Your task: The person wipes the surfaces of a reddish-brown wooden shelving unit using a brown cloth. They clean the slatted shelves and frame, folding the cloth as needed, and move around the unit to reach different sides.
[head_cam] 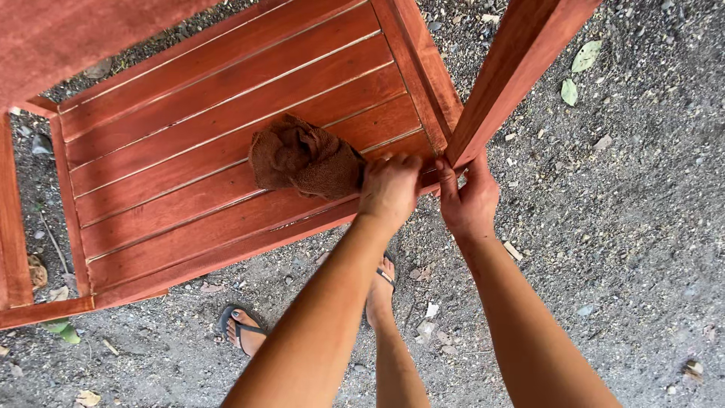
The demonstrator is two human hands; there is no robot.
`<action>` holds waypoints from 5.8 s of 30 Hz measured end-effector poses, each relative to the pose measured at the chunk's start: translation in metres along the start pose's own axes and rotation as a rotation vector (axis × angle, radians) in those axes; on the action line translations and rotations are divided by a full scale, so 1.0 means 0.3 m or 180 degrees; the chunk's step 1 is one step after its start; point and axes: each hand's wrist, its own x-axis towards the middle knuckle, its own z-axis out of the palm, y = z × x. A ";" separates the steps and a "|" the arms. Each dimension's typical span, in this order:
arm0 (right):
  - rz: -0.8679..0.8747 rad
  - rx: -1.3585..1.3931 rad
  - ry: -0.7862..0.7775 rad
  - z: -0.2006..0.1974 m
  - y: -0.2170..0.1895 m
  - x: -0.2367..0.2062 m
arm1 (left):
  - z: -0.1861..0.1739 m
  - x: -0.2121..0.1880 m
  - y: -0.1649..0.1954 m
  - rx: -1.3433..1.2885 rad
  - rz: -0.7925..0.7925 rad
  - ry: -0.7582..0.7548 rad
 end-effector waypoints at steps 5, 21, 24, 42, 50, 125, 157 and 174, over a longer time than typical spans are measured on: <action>0.0221 -0.0108 -0.0051 0.006 -0.001 -0.003 | -0.028 0.061 0.087 -0.0190 -0.0394 -0.0112; -0.0085 -0.0118 -0.0081 -0.013 0.010 0.007 | -0.069 0.020 0.041 0.0037 -0.0530 -0.0745; -0.0013 -0.0021 -0.0099 -0.014 0.013 0.006 | -0.061 0.073 0.082 0.0014 -0.0406 -0.0665; -0.0057 0.0227 0.0043 0.021 0.012 -0.009 | -0.085 -0.183 -0.171 -0.0339 -0.0375 0.0124; -0.0023 0.0231 -0.0095 -0.004 0.008 -0.004 | -0.016 -0.006 0.013 -0.0120 -0.0579 -0.0215; 0.0481 -0.0409 -0.0248 0.098 -0.047 -0.234 | -0.051 -0.340 -0.286 -0.0285 -0.0679 0.0498; 0.0281 -0.0167 -0.0992 0.083 -0.002 -0.269 | -0.463 -0.117 -0.291 0.0101 -0.2307 -0.1234; 0.0169 -0.0649 -0.1244 0.009 0.047 -0.270 | -0.145 0.031 0.148 -0.0346 -0.0721 -0.0371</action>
